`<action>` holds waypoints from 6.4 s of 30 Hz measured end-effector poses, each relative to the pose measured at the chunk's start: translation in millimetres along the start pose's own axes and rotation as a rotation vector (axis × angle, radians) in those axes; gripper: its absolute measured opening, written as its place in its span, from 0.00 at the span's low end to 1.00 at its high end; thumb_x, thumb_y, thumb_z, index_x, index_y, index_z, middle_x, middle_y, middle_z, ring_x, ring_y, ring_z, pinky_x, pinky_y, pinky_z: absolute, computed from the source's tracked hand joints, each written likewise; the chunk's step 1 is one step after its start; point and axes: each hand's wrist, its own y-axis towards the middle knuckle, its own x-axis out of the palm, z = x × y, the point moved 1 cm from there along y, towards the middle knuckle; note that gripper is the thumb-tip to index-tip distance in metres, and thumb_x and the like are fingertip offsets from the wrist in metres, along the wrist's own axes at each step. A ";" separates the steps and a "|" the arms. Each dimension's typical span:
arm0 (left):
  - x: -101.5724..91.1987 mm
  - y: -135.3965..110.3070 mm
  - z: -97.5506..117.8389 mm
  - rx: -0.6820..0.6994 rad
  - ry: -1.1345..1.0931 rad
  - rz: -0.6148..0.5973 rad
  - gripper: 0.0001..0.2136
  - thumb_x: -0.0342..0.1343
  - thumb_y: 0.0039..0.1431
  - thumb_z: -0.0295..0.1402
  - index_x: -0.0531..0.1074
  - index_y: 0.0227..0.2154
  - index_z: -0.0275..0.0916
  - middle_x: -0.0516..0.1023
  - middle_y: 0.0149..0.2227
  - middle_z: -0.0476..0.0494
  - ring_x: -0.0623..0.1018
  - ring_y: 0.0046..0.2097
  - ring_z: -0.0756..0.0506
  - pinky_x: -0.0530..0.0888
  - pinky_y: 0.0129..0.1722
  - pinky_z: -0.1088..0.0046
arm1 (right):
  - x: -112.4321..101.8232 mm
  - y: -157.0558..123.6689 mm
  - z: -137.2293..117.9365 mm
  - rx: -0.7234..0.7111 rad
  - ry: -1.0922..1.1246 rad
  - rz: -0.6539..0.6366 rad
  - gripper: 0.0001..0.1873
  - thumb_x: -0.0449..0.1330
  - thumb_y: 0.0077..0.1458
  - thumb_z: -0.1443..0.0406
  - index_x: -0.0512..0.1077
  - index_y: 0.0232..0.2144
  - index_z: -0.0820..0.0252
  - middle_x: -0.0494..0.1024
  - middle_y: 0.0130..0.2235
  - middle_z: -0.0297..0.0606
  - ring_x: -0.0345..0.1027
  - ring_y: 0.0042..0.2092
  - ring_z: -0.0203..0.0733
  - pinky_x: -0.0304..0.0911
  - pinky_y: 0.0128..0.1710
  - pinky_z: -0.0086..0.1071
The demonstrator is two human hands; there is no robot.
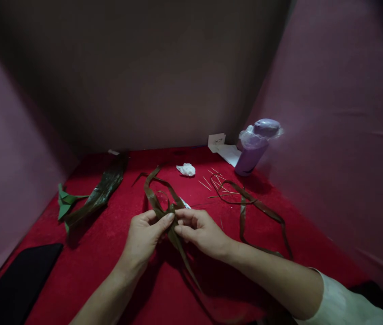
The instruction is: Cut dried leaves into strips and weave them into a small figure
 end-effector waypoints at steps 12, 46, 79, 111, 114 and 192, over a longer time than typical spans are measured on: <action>0.9 1.6 -3.8 -0.004 0.045 0.056 0.11 0.65 0.41 0.36 0.77 0.26 0.32 0.76 0.20 0.47 0.71 0.20 0.52 0.68 0.19 0.79 | -1.6 -0.2 6.4 0.172 0.071 0.093 0.14 0.63 0.43 0.59 0.65 0.21 0.63 0.65 0.18 0.27 0.54 0.18 0.27 0.50 0.18 0.23; -3.1 6.8 -7.2 -0.115 -0.114 -0.221 0.05 0.61 0.47 0.29 0.77 0.28 0.33 0.72 0.22 0.48 0.66 0.23 0.55 0.63 0.23 0.79 | -18.9 4.0 -9.5 0.312 0.107 0.084 0.13 0.66 0.36 0.62 0.65 0.17 0.63 0.63 0.12 0.26 0.55 0.15 0.26 0.41 0.14 0.22; -0.5 -1.1 -1.7 -0.203 0.006 -0.245 0.07 0.61 0.48 0.33 0.75 0.25 0.33 0.79 0.26 0.41 0.75 0.29 0.48 0.70 0.33 0.74 | -18.7 -0.8 -18.8 -0.300 -0.478 0.278 0.04 0.56 0.50 0.72 0.67 0.25 0.60 0.66 0.29 0.32 0.60 0.31 0.33 0.56 0.30 0.27; -3.9 6.1 -2.3 -0.132 -0.251 0.179 0.13 0.68 0.33 0.29 0.76 0.27 0.31 0.78 0.24 0.46 0.75 0.24 0.50 0.71 0.21 0.78 | 3.1 -10.6 6.4 -0.072 -0.487 0.157 0.12 0.61 0.49 0.57 0.69 0.31 0.59 0.73 0.26 0.34 0.64 0.26 0.34 0.56 0.25 0.27; -1.7 4.9 -3.8 -0.117 -0.247 0.226 0.13 0.68 0.33 0.29 0.75 0.26 0.32 0.78 0.23 0.47 0.75 0.23 0.50 0.69 0.20 0.78 | 4.8 -12.8 7.6 -0.133 -0.645 0.189 0.11 0.61 0.49 0.57 0.69 0.31 0.58 0.73 0.26 0.35 0.64 0.27 0.35 0.55 0.27 0.28; 3.0 4.4 -7.8 -0.133 -0.192 0.005 0.10 0.66 0.40 0.32 0.77 0.25 0.30 0.75 0.22 0.44 0.72 0.25 0.52 0.69 0.25 0.79 | 4.5 -11.5 10.6 -0.141 -0.497 0.203 0.08 0.56 0.52 0.67 0.65 0.22 0.60 0.67 0.22 0.29 0.57 0.25 0.31 0.52 0.26 0.25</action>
